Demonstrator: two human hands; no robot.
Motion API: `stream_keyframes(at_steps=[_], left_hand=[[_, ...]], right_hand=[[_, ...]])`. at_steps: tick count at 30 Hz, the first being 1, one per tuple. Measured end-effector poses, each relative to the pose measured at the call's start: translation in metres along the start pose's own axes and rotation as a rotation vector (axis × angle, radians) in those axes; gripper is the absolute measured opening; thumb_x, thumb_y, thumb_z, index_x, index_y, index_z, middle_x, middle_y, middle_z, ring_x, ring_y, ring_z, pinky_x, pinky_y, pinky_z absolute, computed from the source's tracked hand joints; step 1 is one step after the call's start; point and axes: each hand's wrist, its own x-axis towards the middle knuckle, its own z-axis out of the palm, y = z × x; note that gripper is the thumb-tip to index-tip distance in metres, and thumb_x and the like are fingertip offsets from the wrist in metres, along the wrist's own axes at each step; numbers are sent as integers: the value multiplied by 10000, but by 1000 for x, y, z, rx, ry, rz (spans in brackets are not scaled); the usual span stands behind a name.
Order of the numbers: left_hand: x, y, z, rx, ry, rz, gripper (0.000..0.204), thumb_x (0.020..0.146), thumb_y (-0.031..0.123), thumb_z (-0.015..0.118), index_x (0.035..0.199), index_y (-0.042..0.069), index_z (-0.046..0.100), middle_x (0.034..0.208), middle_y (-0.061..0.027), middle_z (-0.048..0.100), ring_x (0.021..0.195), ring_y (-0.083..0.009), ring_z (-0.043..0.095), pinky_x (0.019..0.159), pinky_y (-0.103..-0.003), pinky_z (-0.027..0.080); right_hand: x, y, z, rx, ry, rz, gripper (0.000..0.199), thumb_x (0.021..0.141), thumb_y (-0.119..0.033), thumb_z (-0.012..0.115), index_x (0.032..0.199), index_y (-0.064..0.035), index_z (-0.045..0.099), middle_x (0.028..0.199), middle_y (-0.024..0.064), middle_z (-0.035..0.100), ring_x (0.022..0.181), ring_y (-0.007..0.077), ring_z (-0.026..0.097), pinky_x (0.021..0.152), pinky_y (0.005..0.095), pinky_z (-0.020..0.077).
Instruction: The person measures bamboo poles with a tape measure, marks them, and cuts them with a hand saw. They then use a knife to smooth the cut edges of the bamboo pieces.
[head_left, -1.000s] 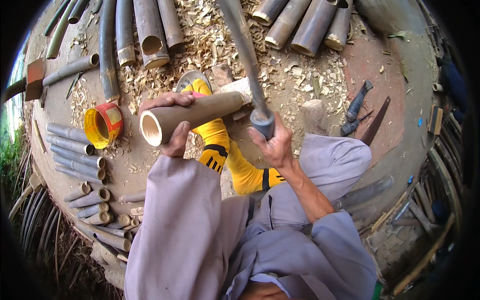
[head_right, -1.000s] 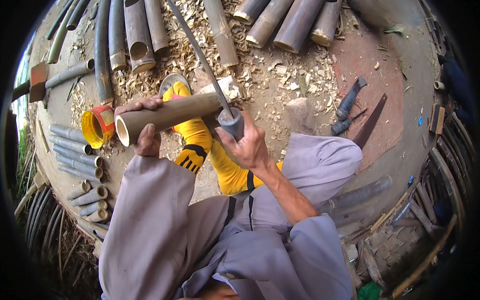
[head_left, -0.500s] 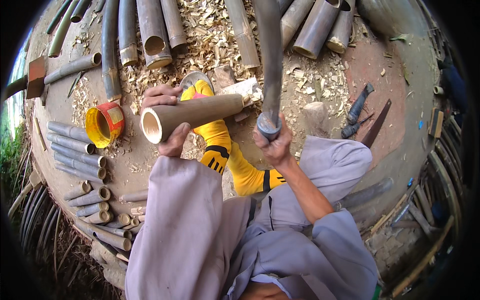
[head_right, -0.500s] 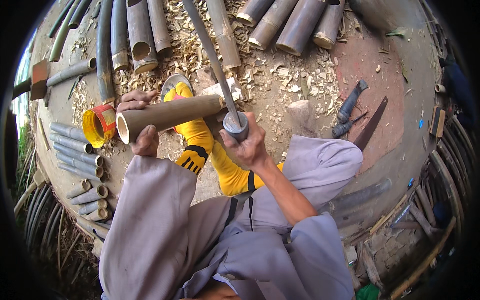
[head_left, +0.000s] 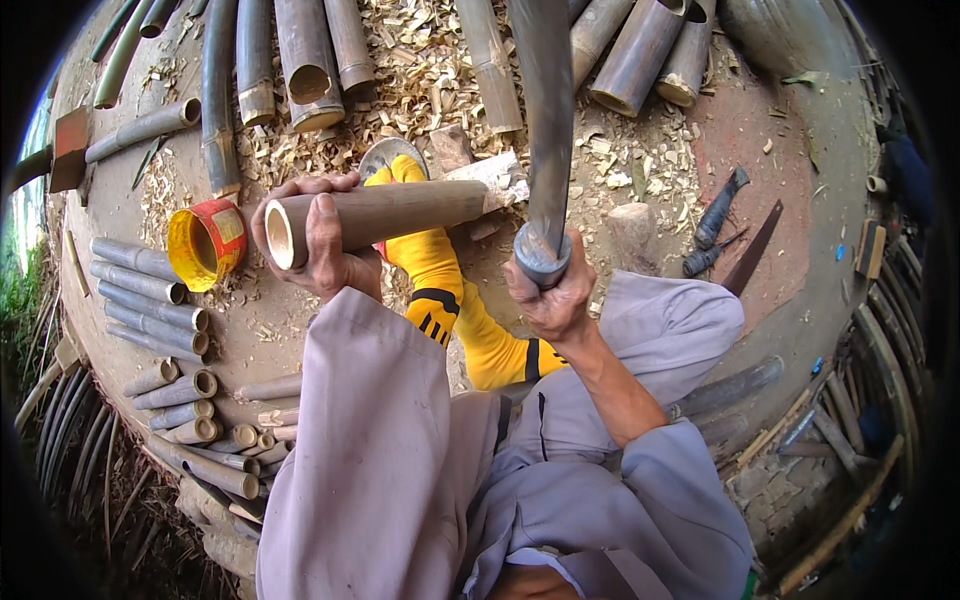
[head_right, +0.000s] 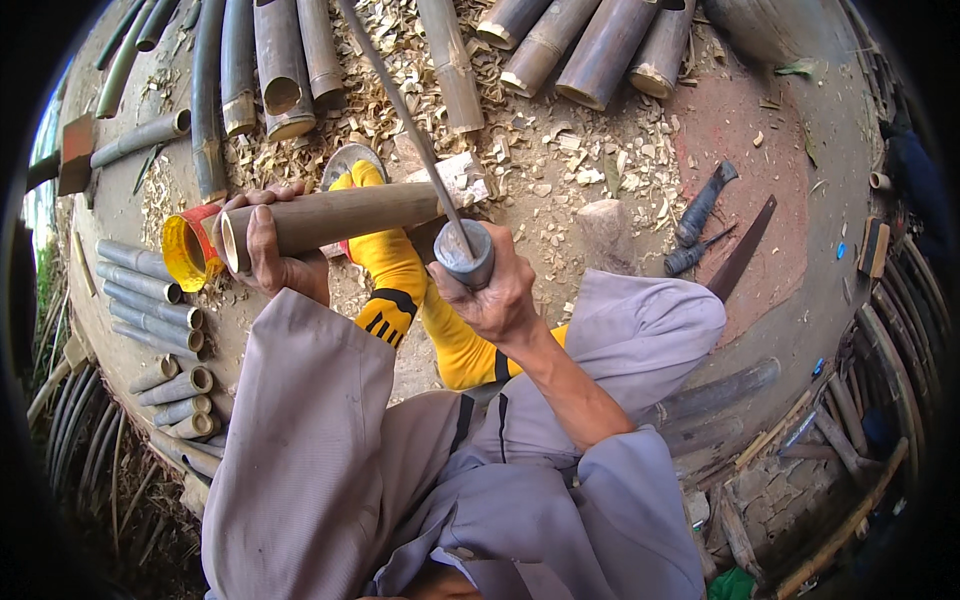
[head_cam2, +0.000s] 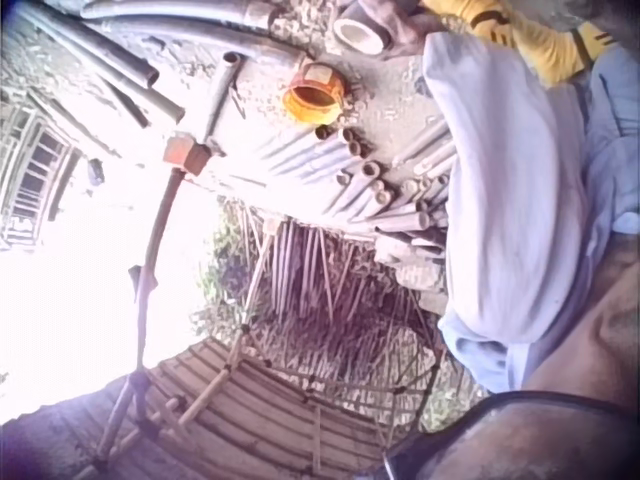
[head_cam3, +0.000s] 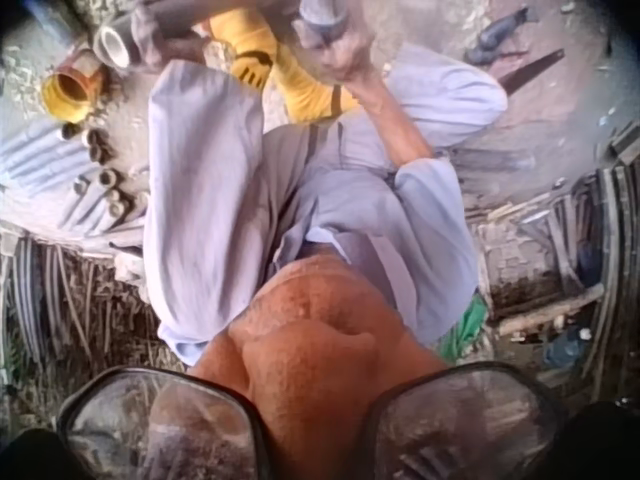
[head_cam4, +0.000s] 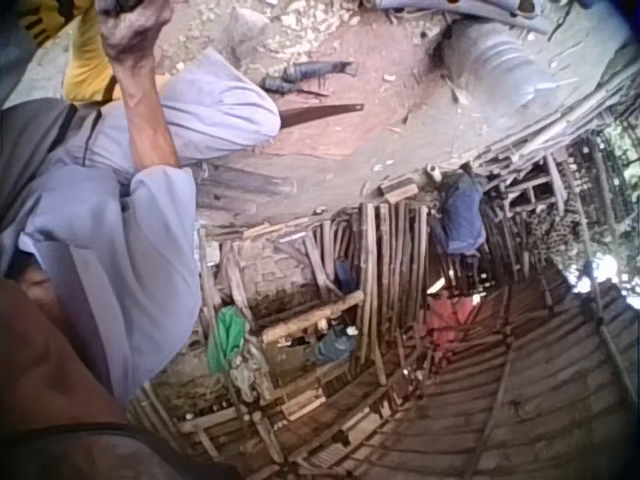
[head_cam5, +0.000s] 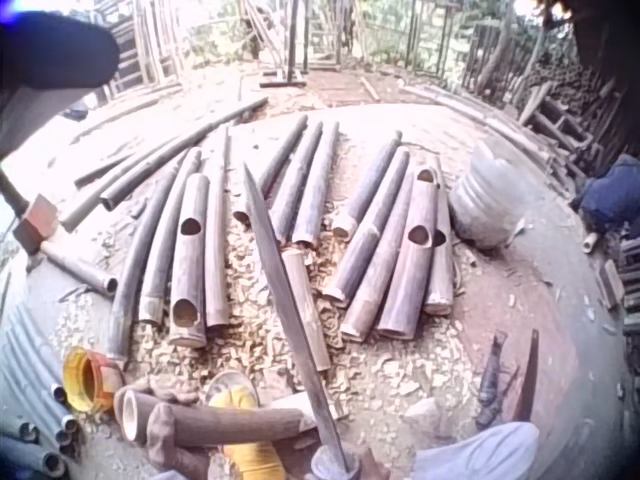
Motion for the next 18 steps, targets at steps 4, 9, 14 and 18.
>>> stream_keyframes(at_steps=[4, 9, 14, 18], left_hand=[[1, 0, 0, -1, -51, 40, 390, 737, 51, 641, 1087, 33, 468, 827, -133, 559, 761, -288, 615, 729, -455, 548], [10, -12, -14, -154, -80, -22, 415, 714, 51, 628, 1095, 40, 466, 832, -137, 544, 769, -279, 591, 782, -472, 526], [8, -7, -20, -131, -215, -8, 417, 718, 82, 657, 1087, 36, 468, 839, -144, 555, 767, -277, 588, 801, -484, 507], [16, 1, -16, -104, -309, 17, 428, 706, 98, 692, 1065, 23, 472, 837, -146, 556, 772, -280, 585, 797, -487, 502]], right_hand=[[-14, 72, 29, -165, -277, 414, 441, 836, -317, 679, 1030, 35, 497, 760, 198, 650, 619, 347, 656, 548, 397, 526], [-6, 40, 6, 97, -221, 462, 404, 833, -308, 690, 1046, -2, 534, 800, 162, 665, 723, 293, 678, 606, 371, 526], [-7, 19, 8, 55, 0, -51, 383, 818, -275, 709, 1020, -4, 527, 783, 154, 661, 695, 256, 680, 574, 367, 530], [-12, 83, 22, -177, -315, 424, 387, 852, -320, 657, 998, 14, 526, 678, 166, 628, 626, 279, 670, 554, 382, 523]])
